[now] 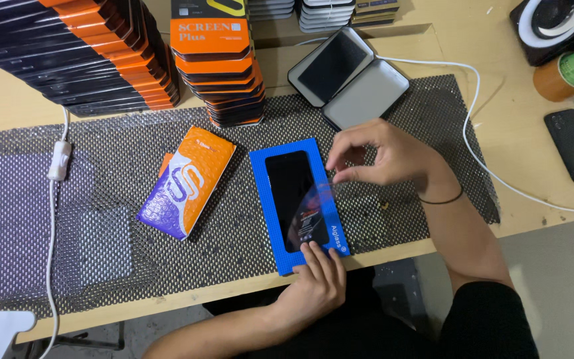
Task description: The person removes phone replacement screens from protective envelopes, wipes the screen surfaces with a cloth, uses a squeegee card to smooth the protective film, and places the screens back into their packaging.
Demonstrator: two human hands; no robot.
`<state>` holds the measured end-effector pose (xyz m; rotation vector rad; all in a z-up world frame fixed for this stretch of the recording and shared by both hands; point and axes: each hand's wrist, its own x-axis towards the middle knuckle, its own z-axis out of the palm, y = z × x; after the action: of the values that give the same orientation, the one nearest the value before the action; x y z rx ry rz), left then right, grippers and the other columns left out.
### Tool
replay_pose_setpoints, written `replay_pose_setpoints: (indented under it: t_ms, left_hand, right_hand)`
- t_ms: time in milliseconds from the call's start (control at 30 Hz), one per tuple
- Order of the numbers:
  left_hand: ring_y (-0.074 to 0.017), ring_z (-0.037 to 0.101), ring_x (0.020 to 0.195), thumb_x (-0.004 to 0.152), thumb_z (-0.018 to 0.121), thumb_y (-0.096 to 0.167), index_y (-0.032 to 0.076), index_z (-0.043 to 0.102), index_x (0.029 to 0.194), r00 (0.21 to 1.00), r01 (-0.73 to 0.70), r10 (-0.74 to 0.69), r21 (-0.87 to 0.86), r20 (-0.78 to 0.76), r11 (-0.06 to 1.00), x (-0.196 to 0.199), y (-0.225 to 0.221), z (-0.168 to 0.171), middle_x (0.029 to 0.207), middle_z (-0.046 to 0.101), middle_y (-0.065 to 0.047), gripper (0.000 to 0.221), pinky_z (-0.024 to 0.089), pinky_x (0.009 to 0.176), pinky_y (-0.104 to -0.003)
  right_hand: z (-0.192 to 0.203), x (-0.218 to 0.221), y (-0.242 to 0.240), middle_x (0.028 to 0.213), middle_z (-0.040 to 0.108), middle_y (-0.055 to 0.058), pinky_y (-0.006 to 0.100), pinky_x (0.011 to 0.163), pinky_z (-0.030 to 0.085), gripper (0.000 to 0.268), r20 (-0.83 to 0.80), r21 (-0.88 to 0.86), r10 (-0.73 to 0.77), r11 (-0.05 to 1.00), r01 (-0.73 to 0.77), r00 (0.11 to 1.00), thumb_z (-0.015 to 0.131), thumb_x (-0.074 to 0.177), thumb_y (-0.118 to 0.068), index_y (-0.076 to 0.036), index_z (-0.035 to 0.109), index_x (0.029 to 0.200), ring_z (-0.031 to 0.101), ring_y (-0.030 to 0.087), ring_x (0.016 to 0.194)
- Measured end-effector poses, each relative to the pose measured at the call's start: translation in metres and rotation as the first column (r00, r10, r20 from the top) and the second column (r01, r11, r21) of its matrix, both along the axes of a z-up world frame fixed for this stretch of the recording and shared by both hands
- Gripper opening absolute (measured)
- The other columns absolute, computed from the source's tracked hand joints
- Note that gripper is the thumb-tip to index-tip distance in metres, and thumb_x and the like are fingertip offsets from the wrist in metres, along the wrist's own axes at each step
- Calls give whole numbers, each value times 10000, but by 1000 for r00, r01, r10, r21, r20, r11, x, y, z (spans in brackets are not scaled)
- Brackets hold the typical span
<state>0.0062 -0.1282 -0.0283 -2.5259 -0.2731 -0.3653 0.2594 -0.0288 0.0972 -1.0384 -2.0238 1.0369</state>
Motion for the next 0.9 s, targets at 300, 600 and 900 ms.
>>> replay_pose_setpoints:
  t_ms: [300, 600, 900]
  left_hand:
    - [-291, 676, 630, 845, 515, 49, 86, 774, 979, 946, 158, -99, -175, 309, 972, -28, -1, -55, 893, 735, -207, 294, 405, 427, -390]
    - [-265, 397, 1085, 910, 437, 92, 109, 439, 1299, 983, 160, -125, -291, 135, 943, -46, 9, -68, 1291, 400, -130, 389, 273, 845, -446]
    - [-235, 84, 1598, 982, 349, 140, 136, 63, 1656, 992, 88, -118, -404, -50, 910, -53, 13, -71, 1737, 25, -43, 733, 125, 1316, -509]
  right_hand:
    - [18, -121, -59, 866, 631, 42, 379, 695, 414, 121, 527, 577, 11, 729, -368, 850, 601, 996, -58, -134, 681, 1045, 549, 227, 766]
    - [-23, -167, -90, 846, 604, 117, 424, 738, 480, 281, 453, 702, -62, 640, -314, 889, 441, 1074, 26, -52, 652, 907, 521, 274, 734]
    - [-53, -195, -121, 832, 613, 95, 387, 777, 464, 216, 375, 640, 79, 698, -320, 924, 465, 1068, -105, -30, 668, 1081, 550, 263, 737]
